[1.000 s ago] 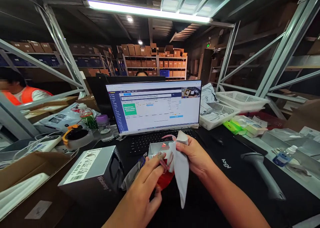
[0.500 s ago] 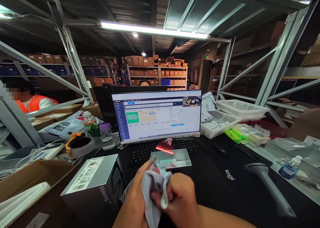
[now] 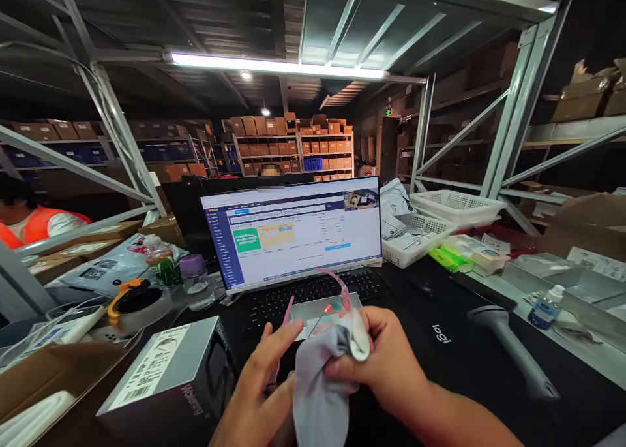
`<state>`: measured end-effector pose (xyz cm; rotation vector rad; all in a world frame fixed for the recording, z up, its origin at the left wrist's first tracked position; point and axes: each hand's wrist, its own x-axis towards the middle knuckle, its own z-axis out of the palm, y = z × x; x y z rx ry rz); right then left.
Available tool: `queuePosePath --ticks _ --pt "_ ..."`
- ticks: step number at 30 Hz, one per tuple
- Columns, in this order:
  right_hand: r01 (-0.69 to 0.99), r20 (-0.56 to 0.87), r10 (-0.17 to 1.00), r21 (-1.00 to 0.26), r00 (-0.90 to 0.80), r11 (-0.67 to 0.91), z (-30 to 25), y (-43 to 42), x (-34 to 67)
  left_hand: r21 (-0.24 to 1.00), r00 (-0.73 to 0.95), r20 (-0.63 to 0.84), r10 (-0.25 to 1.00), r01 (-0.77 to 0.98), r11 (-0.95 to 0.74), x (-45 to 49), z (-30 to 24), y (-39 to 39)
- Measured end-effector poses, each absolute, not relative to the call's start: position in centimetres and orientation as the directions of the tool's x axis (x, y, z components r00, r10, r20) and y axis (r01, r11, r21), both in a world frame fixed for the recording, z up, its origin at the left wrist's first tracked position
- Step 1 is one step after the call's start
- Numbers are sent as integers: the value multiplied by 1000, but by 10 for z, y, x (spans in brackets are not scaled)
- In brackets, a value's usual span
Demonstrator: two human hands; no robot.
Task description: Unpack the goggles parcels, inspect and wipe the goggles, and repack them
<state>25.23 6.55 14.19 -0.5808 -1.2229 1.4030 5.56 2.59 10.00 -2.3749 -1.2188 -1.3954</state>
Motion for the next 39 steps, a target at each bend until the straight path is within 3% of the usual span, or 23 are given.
queuePosePath --ticks 3,5,8,10,15,19,23,25,27,29,31,33,36,39 --pt "-478 157 946 -879 -284 2 146 85 253 153 387 732 561 709 -688 52 108 28" --pt "-404 165 966 -912 -199 72 144 107 253 166 383 697 607 737 -655 50 111 33" --pt "-33 258 966 -966 -15 257 140 151 269 311 218 712 667 755 -578 50 111 39" --pt "142 282 958 -952 50 273 136 180 295 398 132 715 686 731 -555 50 110 40" --pt "554 308 921 -822 237 132 122 226 361 551 53 638 768 665 -504 51 105 38" --pt "712 316 921 -699 225 66 116 232 366 639 -30 604 796 615 -462 51 98 41" --pt "728 403 913 -607 -62 317 122 202 325 698 -126 623 772 536 -475 53 96 44" --pt "637 504 824 -553 -257 537 120 172 292 748 -231 635 737 424 -511 57 99 44" --pt "468 682 605 -412 -410 782 112 140 260 806 -330 591 736 214 -552 62 106 42" --pt "373 779 358 -173 -514 912 102 112 234 832 -378 502 778 -32 -553 67 113 39" --pt "331 808 157 50 -568 942 95 98 221 834 -367 418 831 -208 -511 69 117 36" --pt "325 825 41 175 -563 930 93 98 221 832 -295 394 870 -288 -474 68 114 35" --pt "405 886 39 171 -462 898 100 112 235 869 -135 437 889 -192 -457 60 103 36" --pt "504 944 108 67 -311 861 111 125 250 885 -83 442 893 204 -419 52 100 41"
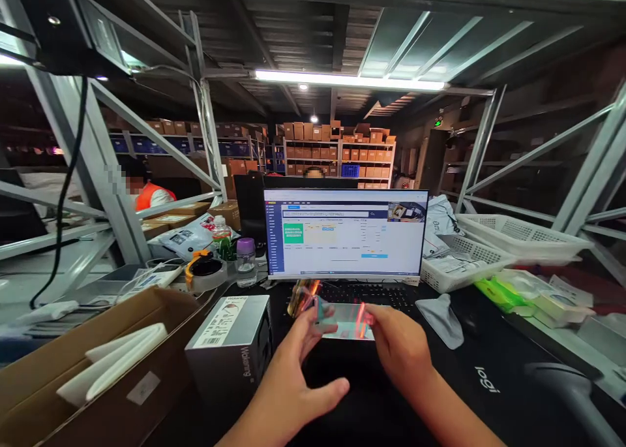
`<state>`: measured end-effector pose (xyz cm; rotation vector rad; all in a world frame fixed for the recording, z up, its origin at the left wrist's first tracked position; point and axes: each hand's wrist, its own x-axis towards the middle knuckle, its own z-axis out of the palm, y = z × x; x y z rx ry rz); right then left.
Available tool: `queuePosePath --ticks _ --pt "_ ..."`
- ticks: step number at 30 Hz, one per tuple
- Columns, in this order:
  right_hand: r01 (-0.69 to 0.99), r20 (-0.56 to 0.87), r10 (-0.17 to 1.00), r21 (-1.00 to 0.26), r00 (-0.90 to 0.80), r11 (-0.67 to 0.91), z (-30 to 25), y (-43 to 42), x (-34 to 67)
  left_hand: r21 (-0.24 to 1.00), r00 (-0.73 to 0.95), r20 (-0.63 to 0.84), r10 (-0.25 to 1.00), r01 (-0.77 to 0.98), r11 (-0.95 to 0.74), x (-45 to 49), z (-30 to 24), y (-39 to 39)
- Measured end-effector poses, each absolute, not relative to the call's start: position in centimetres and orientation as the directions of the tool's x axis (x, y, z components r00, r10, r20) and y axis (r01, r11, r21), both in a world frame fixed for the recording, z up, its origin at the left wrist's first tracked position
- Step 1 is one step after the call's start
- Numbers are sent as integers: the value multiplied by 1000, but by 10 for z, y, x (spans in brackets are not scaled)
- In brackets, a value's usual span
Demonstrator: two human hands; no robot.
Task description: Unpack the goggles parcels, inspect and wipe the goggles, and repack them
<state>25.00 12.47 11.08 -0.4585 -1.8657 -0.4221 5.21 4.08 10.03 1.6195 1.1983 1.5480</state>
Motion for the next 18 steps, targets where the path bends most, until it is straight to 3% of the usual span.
queuePosePath --ticks 3,6,11,15,18 --pt "524 967 118 17 -223 852 117 128 256 762 -78 389 918 587 -273 46 108 49" --pt "497 972 118 0 -205 868 120 127 256 675 -106 321 941 723 -149 38 112 60" --pt "490 973 54 65 -225 869 124 124 257 672 -196 347 917 734 -98 18 110 67" --pt "469 974 53 58 -220 881 128 124 259 798 -260 386 885 576 -178 15 114 63" --pt "440 976 57 41 -209 897 128 124 260 787 -215 410 886 574 -225 18 117 61"
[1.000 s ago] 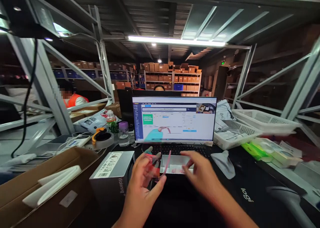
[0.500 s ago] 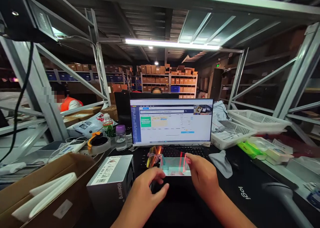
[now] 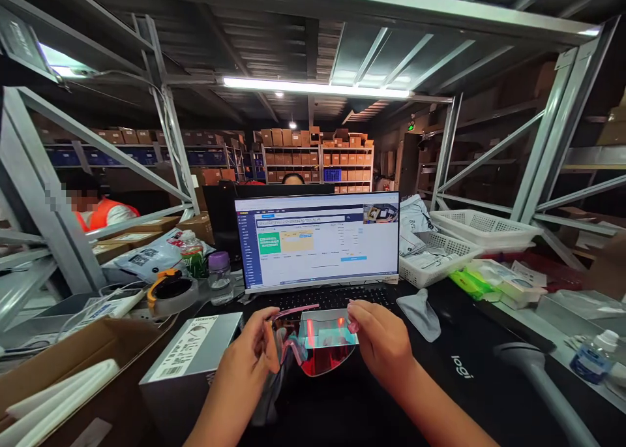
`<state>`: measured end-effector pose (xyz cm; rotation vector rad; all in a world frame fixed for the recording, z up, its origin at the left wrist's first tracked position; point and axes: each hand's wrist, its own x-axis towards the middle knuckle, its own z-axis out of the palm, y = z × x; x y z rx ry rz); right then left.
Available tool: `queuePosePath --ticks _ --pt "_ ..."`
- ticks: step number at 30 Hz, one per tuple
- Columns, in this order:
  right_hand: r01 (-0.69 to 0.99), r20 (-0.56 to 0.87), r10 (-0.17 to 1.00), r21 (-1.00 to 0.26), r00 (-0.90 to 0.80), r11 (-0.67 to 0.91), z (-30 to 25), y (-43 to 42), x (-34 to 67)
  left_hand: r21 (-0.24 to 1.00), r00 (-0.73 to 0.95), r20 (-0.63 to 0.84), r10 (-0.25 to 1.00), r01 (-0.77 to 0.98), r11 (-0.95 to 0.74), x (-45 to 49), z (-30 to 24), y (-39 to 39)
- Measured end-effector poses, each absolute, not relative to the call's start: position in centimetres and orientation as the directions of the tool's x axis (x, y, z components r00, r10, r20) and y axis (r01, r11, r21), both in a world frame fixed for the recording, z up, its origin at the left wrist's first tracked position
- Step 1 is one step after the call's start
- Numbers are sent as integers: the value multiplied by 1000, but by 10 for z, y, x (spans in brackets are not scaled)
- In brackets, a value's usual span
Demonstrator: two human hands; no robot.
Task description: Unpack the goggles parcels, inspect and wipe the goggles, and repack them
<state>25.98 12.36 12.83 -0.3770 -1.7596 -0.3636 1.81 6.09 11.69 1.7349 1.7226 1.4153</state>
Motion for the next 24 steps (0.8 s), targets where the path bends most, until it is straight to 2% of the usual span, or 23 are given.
queuePosePath --ticks 4,8,10,12,14,16,24 --pt "413 976 66 27 -209 910 126 126 259 680 -223 510 830 696 -230 20 116 62" --pt "398 972 112 -20 -209 917 119 134 258 651 -257 576 776 719 -245 22 117 60" --pt "394 967 194 -115 -167 912 116 138 257 612 -264 641 720 742 -274 25 121 54" --pt "360 932 338 -273 -132 892 114 140 256 522 -212 741 637 780 -347 29 125 47" --pt "294 863 485 -432 -142 853 114 140 256 416 -129 820 557 803 -427 33 128 39" --pt "225 793 583 -544 -175 808 115 139 255 341 -76 863 499 816 -467 37 131 33" --pt "37 618 742 -761 -262 647 107 138 248 234 14 896 443 835 -499 47 133 23"
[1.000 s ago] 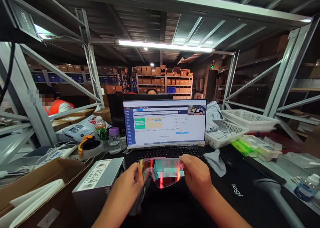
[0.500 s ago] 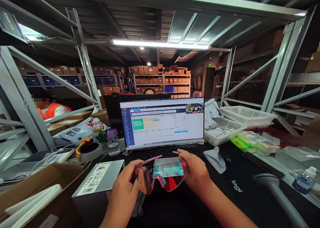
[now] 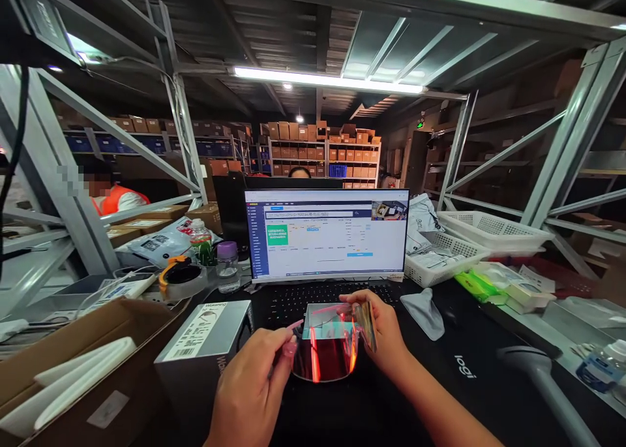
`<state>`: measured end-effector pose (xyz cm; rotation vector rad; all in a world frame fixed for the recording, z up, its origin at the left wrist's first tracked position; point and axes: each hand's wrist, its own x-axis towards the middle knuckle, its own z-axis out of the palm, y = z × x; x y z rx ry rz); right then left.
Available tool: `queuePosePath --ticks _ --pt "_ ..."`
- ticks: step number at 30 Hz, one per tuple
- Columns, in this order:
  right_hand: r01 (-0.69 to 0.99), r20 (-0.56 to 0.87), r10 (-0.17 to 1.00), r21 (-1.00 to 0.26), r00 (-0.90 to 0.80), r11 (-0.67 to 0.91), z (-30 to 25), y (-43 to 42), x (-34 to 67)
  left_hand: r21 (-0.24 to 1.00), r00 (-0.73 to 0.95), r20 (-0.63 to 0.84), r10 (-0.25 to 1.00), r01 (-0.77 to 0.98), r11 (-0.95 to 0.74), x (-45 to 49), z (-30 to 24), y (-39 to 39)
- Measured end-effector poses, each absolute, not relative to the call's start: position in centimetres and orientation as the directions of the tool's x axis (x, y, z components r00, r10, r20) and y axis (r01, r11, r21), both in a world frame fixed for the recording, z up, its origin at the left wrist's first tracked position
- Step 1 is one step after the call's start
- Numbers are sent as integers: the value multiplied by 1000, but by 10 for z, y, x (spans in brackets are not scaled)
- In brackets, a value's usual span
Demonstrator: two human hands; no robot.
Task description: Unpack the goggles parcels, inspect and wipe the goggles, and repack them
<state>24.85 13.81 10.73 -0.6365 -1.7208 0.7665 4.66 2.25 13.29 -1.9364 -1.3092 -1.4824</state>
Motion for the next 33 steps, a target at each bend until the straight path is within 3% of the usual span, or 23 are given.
queuePosePath --ticks 3,7,12,16,19,23,27,33 --pt "-11 534 788 -830 -306 558 107 137 245 272 -13 893 449 812 -517 50 130 19" --pt "-109 468 804 -880 -367 463 113 134 241 412 -108 855 507 734 -539 52 129 17" --pt "-242 317 836 -943 -448 227 117 127 242 481 -91 800 593 688 -544 41 141 19" --pt "-382 199 821 -924 -535 -25 116 123 239 729 -179 610 772 510 -457 30 146 21" --pt "-438 157 834 -892 -529 -110 117 125 239 737 -176 594 785 511 -443 28 145 22" --pt "-324 280 772 -941 -570 101 125 130 259 660 -168 634 755 626 -415 30 146 26" --pt "-116 382 707 -912 -595 394 140 133 293 729 -169 549 819 577 -369 34 136 39" --pt "-6 374 804 -908 -461 419 155 149 326 683 -66 403 913 685 -252 28 105 76"
